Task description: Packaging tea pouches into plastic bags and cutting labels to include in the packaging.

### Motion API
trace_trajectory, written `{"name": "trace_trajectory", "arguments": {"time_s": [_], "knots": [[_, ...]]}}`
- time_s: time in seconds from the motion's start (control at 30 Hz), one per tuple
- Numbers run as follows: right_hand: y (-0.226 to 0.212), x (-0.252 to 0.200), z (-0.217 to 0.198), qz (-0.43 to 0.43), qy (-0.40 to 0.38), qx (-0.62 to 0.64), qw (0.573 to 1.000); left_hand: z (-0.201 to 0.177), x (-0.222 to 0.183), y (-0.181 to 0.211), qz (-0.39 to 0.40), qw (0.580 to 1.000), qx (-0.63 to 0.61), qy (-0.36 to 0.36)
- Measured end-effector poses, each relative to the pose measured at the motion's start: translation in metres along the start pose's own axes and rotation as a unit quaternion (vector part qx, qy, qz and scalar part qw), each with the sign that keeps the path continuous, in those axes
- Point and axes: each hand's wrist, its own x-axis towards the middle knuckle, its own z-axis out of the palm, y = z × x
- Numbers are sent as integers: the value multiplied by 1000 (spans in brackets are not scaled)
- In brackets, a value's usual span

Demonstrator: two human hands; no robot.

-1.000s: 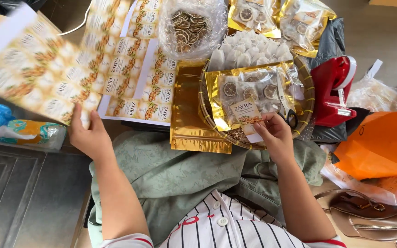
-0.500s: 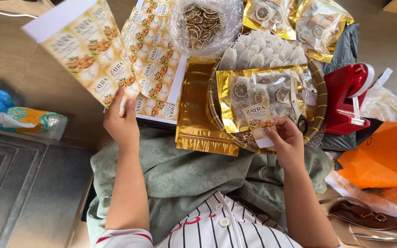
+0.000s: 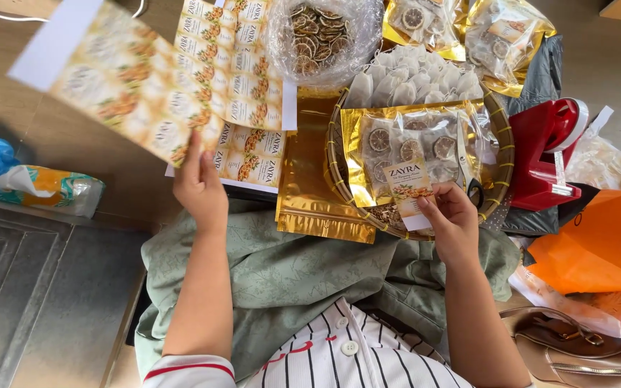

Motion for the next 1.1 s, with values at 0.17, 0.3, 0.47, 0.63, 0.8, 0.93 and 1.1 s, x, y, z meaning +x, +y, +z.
{"name": "trace_trajectory", "arguments": {"time_s": [0.17, 0.3, 0.47, 0.63, 0.8, 0.93, 1.1], "knots": [[3, 1, -1, 0, 5, -3, 1000, -3, -1, -2, 17, 999, 31, -11], [-1, -1, 1, 1, 10, -5, 1000, -18, 9, -6, 16, 1000, 16, 12], [6, 2, -4, 5, 5, -1, 1000, -14, 6, -7, -17, 999, -36, -2], [2, 0, -3, 7, 14, 19, 1000, -8, 1, 3, -94, 988, -115, -35], [-22, 8, 1, 24, -31, 100, 994, -10, 6, 6, -192, 965, -177, -24], [-72, 41, 36, -23, -129, 100, 986, -10, 6, 2, -221, 961, -167, -16], [-84, 111, 110, -85, -295, -216, 927, -13, 9, 7, -262, 955, -138, -20]]}}
